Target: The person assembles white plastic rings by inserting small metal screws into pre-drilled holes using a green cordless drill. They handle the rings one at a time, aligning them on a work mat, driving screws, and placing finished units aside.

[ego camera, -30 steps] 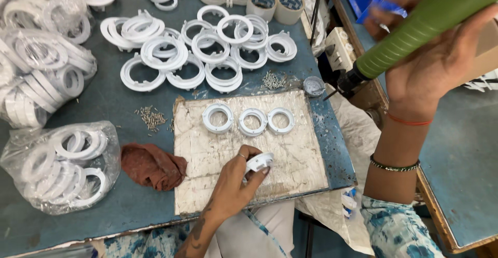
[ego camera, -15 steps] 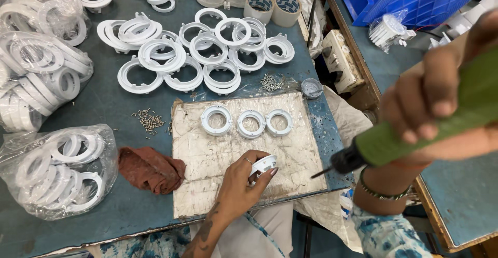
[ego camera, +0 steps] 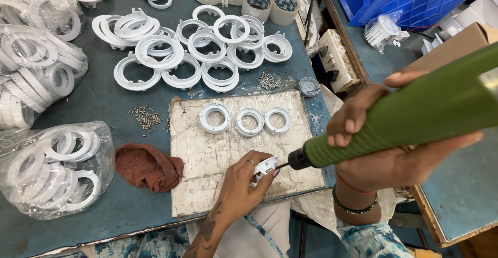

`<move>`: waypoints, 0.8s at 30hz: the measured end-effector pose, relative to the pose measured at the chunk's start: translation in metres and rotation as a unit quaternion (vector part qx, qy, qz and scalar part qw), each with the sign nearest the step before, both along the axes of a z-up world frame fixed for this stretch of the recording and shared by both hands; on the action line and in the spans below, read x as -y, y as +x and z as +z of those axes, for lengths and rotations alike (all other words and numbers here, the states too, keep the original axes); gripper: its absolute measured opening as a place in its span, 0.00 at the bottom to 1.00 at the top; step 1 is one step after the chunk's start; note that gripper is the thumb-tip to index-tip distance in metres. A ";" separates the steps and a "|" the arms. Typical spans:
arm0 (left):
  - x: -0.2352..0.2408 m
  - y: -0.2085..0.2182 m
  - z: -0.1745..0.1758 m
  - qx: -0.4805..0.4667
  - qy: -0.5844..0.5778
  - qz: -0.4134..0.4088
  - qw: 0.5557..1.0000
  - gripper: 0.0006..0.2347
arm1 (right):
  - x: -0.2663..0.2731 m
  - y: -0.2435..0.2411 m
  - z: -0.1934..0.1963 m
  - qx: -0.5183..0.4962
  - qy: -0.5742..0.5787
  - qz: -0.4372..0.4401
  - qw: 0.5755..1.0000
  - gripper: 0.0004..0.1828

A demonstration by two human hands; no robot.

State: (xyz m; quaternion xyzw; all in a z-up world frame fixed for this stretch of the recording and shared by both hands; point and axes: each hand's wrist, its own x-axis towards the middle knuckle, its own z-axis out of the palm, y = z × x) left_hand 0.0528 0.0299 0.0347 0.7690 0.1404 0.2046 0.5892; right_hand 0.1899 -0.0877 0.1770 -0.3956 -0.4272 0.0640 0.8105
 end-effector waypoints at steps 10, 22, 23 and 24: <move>0.002 -0.002 -0.001 0.028 0.019 -0.008 0.999 0.13 | -0.018 -0.005 -0.006 0.014 -0.035 0.004 0.999 0.46; 0.001 -0.006 0.001 0.029 0.029 -0.022 0.999 0.13 | -0.026 -0.001 -0.010 0.014 -0.042 0.021 0.999 0.44; 0.001 -0.006 0.001 0.028 0.030 -0.025 0.999 0.13 | -0.026 -0.001 -0.009 0.013 -0.039 0.034 0.999 0.44; 0.001 -0.006 0.001 0.037 0.038 -0.023 0.998 0.13 | -0.025 -0.002 -0.009 0.011 -0.039 0.039 0.998 0.44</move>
